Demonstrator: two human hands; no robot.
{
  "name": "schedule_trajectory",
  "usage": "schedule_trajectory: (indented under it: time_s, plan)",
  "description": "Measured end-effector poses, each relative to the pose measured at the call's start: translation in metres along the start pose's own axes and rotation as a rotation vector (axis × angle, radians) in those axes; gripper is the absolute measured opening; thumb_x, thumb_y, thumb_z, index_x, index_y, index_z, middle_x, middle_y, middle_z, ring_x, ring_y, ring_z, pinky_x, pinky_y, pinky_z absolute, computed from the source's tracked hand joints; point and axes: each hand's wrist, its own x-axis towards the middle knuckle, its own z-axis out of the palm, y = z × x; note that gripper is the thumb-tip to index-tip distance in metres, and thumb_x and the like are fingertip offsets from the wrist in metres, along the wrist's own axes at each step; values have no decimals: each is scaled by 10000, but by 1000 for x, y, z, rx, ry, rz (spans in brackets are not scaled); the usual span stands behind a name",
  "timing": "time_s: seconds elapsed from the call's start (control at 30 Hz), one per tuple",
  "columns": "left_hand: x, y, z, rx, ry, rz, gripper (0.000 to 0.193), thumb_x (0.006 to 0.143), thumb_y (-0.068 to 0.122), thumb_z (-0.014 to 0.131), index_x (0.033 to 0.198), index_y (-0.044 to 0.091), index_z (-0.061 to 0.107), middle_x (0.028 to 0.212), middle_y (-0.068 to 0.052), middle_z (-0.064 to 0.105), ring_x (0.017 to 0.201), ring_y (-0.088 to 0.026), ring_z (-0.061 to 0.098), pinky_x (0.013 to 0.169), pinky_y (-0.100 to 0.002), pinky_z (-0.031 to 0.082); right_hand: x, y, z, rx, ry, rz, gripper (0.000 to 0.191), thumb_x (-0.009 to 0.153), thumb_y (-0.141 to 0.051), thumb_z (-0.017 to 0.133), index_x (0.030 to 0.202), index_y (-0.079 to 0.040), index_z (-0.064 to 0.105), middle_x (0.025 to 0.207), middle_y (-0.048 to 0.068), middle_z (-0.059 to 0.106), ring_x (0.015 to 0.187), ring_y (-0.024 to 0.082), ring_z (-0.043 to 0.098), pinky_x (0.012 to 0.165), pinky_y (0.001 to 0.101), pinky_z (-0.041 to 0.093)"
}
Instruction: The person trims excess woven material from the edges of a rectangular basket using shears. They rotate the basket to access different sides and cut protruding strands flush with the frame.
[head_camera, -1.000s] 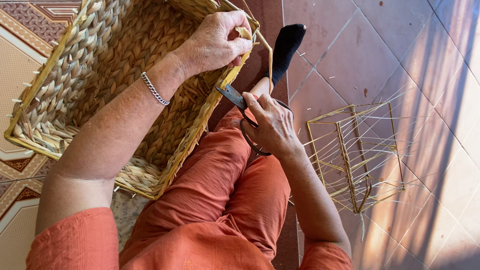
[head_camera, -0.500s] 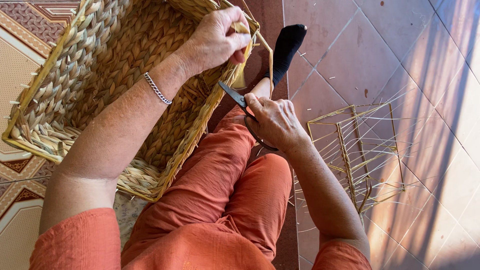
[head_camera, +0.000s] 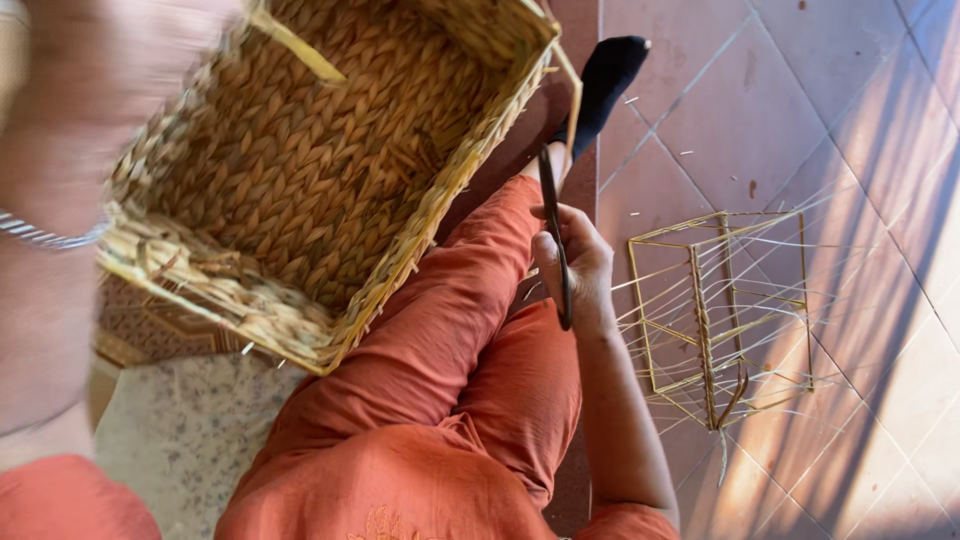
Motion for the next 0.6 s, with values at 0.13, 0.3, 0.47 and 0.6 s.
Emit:
schedule_trajectory:
  time_s: [0.13, 0.3, 0.47, 0.6]
  plan:
    - [-66, -2, -45, 123, 62, -223, 157, 1102, 67, 587, 959, 15, 625, 742, -41, 565, 636, -128, 619, 508, -289, 499, -22, 24, 37, 257, 64, 116, 301, 1013, -137, 677, 1276, -10, 603, 840, 1, 635, 634, 25, 529, 550, 180, 419]
    - [-142, -3, -103, 235, 110, -459, 197, 1114, 147, 588, 992, 7, 655, 693, -29, 544, 589, -129, 597, 438, -308, 466, -34, 39, 84, 296, 59, 78, 353, 969, -71, 739, 1281, -32, 577, 975, 34, 717, 729, 38, 601, 607, 182, 476]
    - [-200, -46, -108, 298, 34, -637, 267, 1126, 228, 590, 1026, -1, 686, 644, -18, 524, 542, -130, 576, 367, -326, 433, -45, 45, 114, 304, 109, 118, 433, 928, -69, 779, 1286, -54, 537, 1042, 42, 727, 740, 54, 612, 597, 210, 517]
    - [-212, -79, -73, 543, -131, -709, 405, 1186, 261, 553, 929, -26, 674, 598, -62, 538, 527, -159, 578, 424, -295, 449, -44, 45, 128, 276, 125, -13, 504, 944, -67, 795, 1350, -69, 497, 1181, 41, 678, 964, 75, 638, 774, 230, 565]
